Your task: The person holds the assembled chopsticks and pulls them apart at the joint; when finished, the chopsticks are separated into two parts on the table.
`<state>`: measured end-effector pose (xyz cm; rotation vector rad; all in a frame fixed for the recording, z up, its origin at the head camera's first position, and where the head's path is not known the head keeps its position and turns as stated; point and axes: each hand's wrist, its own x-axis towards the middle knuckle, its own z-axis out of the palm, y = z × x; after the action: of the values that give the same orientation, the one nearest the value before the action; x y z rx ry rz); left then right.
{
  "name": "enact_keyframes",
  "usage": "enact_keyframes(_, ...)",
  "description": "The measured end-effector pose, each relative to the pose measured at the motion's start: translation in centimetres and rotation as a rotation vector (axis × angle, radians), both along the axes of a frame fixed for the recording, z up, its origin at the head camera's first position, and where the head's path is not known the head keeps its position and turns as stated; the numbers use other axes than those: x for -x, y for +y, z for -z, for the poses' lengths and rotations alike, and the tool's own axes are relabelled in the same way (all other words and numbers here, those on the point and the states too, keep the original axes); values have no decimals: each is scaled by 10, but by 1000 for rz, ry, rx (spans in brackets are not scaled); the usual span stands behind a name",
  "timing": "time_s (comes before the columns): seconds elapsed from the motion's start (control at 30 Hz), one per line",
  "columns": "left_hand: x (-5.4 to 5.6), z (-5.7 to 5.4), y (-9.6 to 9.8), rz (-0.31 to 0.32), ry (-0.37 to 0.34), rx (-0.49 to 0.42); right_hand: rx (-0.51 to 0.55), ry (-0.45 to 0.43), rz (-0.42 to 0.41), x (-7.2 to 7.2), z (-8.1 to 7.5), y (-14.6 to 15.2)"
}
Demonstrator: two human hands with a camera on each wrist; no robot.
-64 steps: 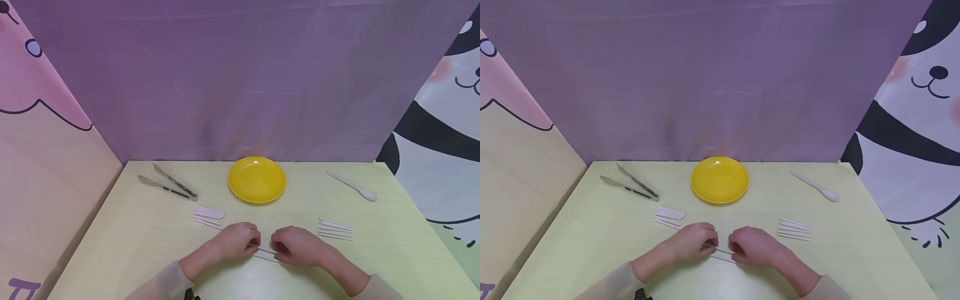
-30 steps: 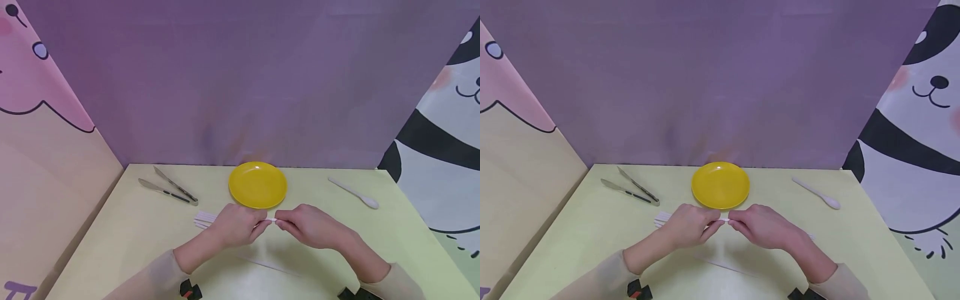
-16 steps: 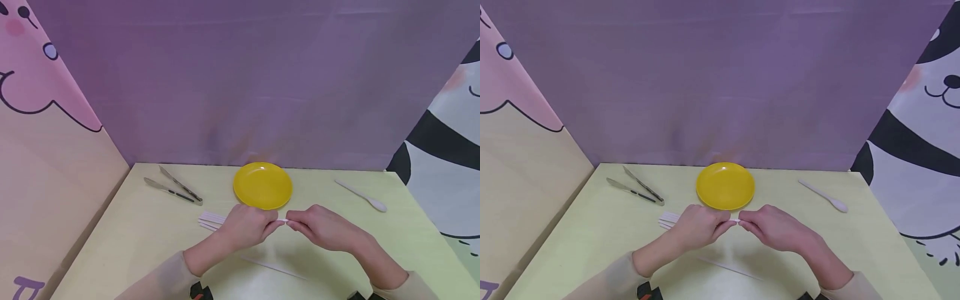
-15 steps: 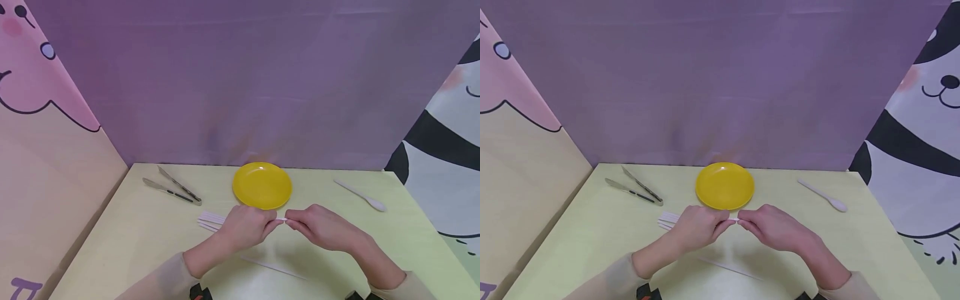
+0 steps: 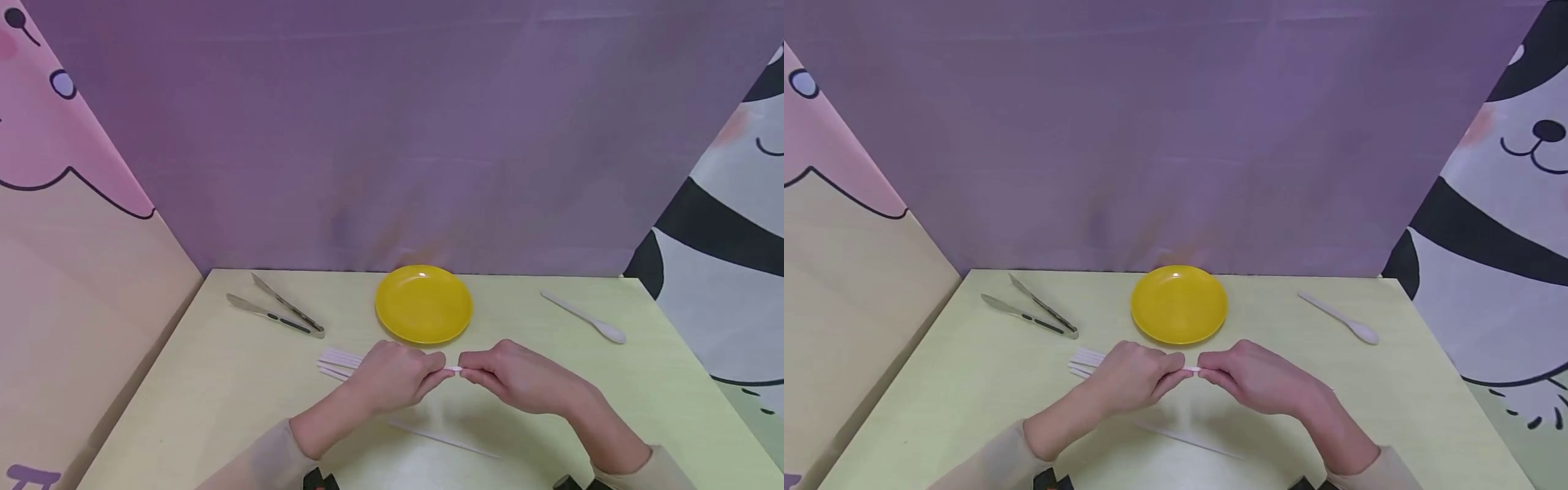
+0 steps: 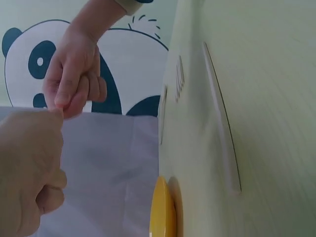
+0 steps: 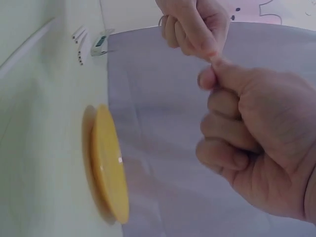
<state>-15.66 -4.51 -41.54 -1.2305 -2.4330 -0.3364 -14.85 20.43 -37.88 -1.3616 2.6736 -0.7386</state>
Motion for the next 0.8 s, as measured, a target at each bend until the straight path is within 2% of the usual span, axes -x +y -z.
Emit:
enact_keyframes(0.13,-7,-2,0,-96,-38,-49,2,74,48,-2,-2,-7)
enact_keyframes(0.2,-9,-3,0,-110,-44,-54,8,78,53,-3,-3,-8)
enact_keyframes(0.37,-9,-9,-1,-42,9,-3,41,23,5,-5,-6,-2)
enact_keyframes(0.5,-10,-14,-1,-41,7,0,49,38,-6,-4,-6,-1)
enact_keyframes(0.67,-13,-14,-1,-69,-50,-11,58,56,-4,-3,-5,-2)
enact_keyframes(0.8,-15,-15,-2,-33,-140,-28,54,57,-23,-3,-5,-1)
